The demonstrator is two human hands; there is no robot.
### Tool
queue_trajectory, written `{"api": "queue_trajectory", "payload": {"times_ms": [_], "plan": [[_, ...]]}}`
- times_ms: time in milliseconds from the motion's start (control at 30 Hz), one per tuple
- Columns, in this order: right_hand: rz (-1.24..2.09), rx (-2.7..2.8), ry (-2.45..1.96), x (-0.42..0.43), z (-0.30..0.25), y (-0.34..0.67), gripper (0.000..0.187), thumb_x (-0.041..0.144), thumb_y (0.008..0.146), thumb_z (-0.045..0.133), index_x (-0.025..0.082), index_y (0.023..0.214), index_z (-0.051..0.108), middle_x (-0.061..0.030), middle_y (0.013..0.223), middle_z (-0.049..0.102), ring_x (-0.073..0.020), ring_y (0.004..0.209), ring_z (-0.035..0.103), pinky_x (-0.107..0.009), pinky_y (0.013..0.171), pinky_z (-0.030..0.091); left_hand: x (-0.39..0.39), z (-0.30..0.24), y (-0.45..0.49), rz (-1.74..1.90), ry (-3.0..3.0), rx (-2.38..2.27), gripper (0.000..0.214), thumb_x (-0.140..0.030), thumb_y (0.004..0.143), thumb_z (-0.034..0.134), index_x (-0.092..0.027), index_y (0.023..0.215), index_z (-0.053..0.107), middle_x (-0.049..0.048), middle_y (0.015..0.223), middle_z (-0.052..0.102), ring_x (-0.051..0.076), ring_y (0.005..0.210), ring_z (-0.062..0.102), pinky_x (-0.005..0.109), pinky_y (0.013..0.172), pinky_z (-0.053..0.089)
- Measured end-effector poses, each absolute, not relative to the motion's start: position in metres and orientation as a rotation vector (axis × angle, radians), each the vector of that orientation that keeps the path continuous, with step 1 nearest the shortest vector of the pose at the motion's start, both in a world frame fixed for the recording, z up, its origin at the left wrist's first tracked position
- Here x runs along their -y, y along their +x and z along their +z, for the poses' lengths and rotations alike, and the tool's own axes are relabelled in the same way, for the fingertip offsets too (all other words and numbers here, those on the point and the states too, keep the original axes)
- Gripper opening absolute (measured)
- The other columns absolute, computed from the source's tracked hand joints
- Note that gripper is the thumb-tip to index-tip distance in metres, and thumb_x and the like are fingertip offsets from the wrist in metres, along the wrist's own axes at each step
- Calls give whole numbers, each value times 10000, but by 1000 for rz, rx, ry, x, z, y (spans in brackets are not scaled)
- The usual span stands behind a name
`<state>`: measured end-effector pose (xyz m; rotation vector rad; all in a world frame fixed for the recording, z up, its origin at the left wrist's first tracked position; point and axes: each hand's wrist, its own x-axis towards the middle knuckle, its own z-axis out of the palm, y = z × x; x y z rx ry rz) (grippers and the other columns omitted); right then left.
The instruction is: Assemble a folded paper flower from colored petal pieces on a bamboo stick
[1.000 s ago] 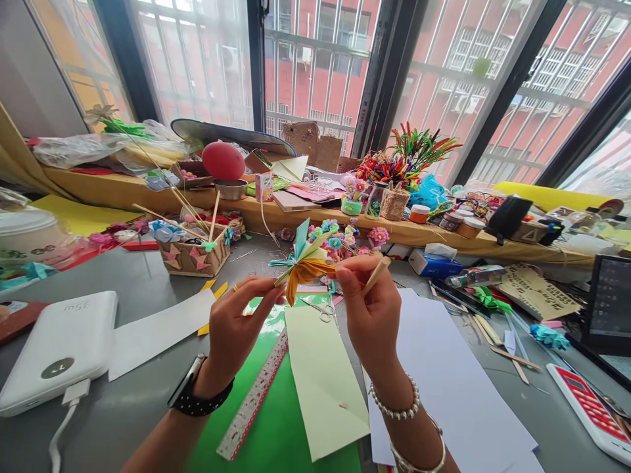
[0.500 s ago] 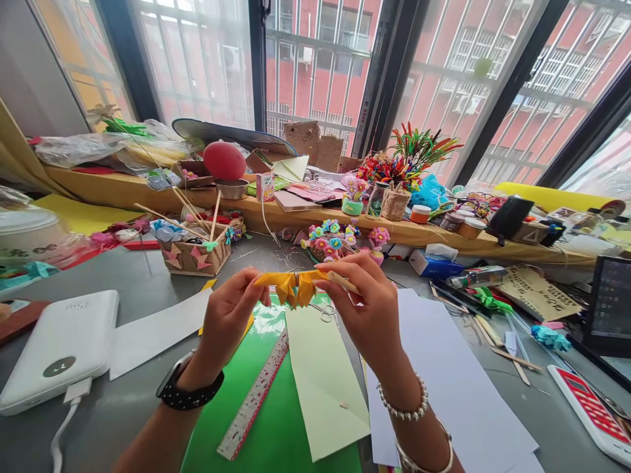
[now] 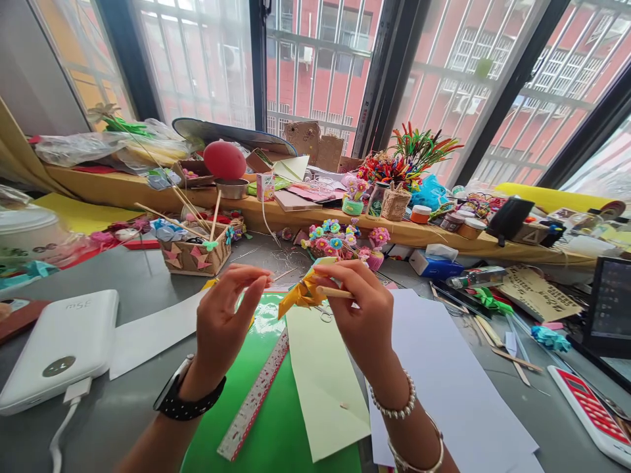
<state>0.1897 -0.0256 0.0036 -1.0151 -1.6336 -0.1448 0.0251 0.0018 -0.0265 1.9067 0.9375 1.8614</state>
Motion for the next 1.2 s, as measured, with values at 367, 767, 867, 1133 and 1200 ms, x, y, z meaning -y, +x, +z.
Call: {"api": "queue_trajectory", "payload": {"times_ms": [367, 767, 867, 1133, 1200], "plan": [[-348, 1692, -920, 25, -10, 168, 179, 134, 771, 583, 240, 904, 639, -19, 782, 636, -131, 675, 614, -243, 585, 509, 7, -30, 41, 1960, 2308, -1094, 76, -171, 761, 572, -204, 828, 556, 16, 793, 615, 147, 746, 577, 275, 710, 461], [-461, 1728, -803, 31, -18, 169, 346, 72, 759, 592, 276, 1037, 566, -11, 861, 652, -136, 763, 625, -261, 671, 522, 12, -31, 40, 2050, 2268, -1012, 168, -93, 755, 574, -207, 869, 528, 8, 801, 599, 134, 763, 560, 259, 716, 452], [-465, 1725, -806, 32, -18, 168, 351, 76, 757, 591, 277, 1044, 567, -10, 868, 656, -141, 769, 629, -267, 677, 524, 13, -30, 40, 2058, 2242, -984, 179, -90, 754, 573, -209, 879, 528, 7, 810, 596, 133, 775, 560, 256, 723, 456], [-497, 1691, -775, 32, -16, 167, 276, 72, 756, 598, 235, 979, 591, -14, 844, 656, -126, 745, 622, -238, 654, 520, 14, -28, 41, 2150, 2218, -922, 201, -67, 731, 599, -190, 876, 532, 0, 799, 581, 120, 759, 557, 241, 703, 461], [-499, 1678, -763, 31, -17, 167, 257, 66, 751, 604, 217, 960, 599, -16, 843, 653, -118, 746, 617, -224, 653, 517, 14, -28, 41, 2168, 2217, -906, 201, -59, 726, 603, -182, 871, 537, 0, 794, 580, 116, 751, 556, 236, 693, 461]]}}
